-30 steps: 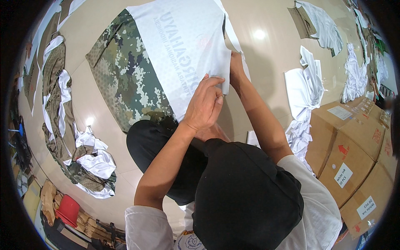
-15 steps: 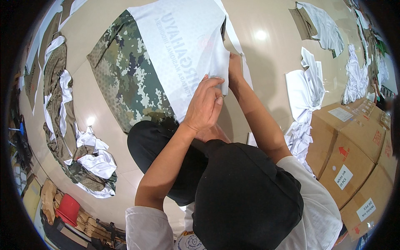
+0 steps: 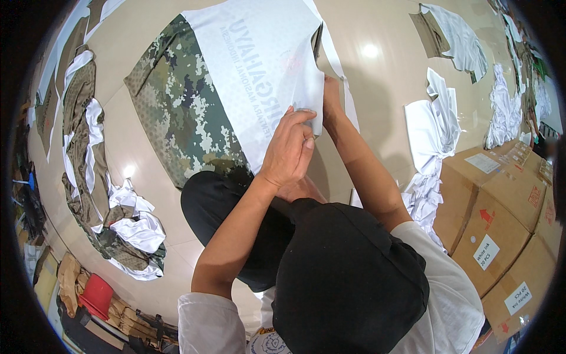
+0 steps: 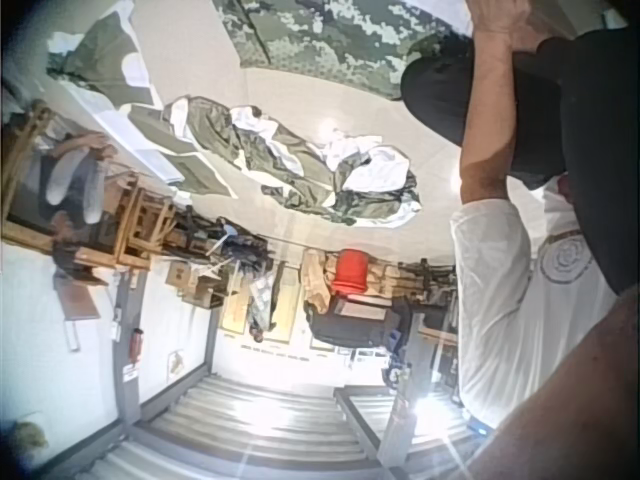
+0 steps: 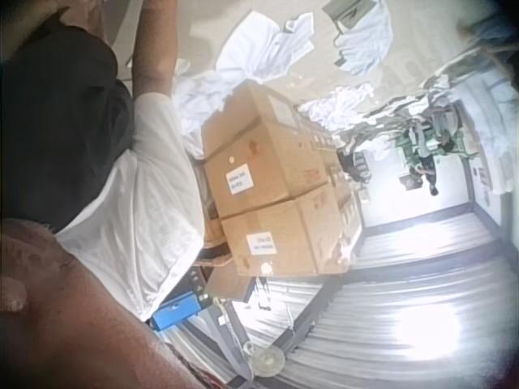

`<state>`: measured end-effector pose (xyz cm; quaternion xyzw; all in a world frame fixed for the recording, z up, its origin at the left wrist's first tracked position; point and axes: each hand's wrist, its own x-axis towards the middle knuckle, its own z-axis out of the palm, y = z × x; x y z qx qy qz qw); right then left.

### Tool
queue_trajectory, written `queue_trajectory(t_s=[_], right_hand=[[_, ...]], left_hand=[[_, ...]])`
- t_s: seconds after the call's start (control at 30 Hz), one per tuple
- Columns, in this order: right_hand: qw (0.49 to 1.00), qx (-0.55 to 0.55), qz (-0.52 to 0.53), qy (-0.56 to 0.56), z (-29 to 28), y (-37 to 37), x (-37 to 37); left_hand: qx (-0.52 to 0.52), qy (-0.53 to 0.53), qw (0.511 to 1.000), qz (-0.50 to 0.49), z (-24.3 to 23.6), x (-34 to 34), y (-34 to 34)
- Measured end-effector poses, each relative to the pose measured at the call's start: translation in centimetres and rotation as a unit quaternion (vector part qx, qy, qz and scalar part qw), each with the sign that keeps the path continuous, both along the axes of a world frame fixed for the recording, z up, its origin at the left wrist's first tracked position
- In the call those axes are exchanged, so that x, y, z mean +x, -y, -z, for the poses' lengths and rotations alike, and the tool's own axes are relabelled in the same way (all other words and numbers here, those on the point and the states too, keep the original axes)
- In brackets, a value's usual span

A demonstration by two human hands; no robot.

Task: The person sits on the floor and uses scissors to cut a white t-shirt that is laid over a camouflage fabric template. They trim the edges of the shirt to match the template shape, then lift and unfold the cut shirt to inspect the result.

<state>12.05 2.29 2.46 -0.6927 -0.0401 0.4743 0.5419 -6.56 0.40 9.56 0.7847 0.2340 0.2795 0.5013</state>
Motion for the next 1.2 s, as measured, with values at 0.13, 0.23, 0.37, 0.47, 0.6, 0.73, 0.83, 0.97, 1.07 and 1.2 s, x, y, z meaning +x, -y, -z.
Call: queue_trajectory(t_s=[0.13, 0.23, 0.37, 0.47, 0.6, 0.73, 0.83, 0.97, 1.07, 1.2], right_hand=[[1.0, 0.007, -0.008, -0.012, 0.3, -0.1, 0.5], [1.0, 0.003, -0.02, -0.001, 0.0, -0.5, 0.7], [1.0, -0.004, -0.017, -0.002, 0.2, -0.7, 0.8], [1.0, 0.0, 0.005, -0.015, 0.1, -0.7, 1.0], [0.999, 0.015, 0.015, -0.037, 0.8, -0.5, 2.0], [0.998, 0.006, 0.008, -0.061, -0.2, -0.4, 2.8], [0.998, -0.001, 0.013, -0.068, -0.6, -0.3, 3.1], [0.998, -0.037, -0.042, -0.036, 0.2, 0.7, 4.2], [0.994, -0.042, -0.1, -0.003, 0.4, 1.7, 6.2], [0.985, -0.062, -0.16, 0.025, 0.0, 1.9, 9.5]], left_hand=[[0.0, 0.0, 1.0, 0.002, 0.1, 0.0, 0.0], [-0.002, 0.0, 1.0, 0.003, 0.0, -0.1, 0.0], [0.0, 0.0, 1.0, 0.002, 0.0, 0.0, 0.1], [-0.009, -0.003, 1.0, 0.002, -0.2, 0.1, 0.0], [-0.008, 0.001, 1.0, 0.007, -0.1, 0.2, 0.1], [-0.018, -0.002, 1.0, 0.013, 0.0, 0.2, 0.2], [-0.015, 0.002, 1.0, 0.007, -0.2, 0.5, 0.4], [-0.016, 0.01, 1.0, 0.0, -0.5, 0.6, 0.3], [-0.011, 0.006, 1.0, 0.001, -0.5, 0.4, 0.2], [-0.022, 0.004, 1.0, 0.002, -0.4, 0.6, 0.4]])
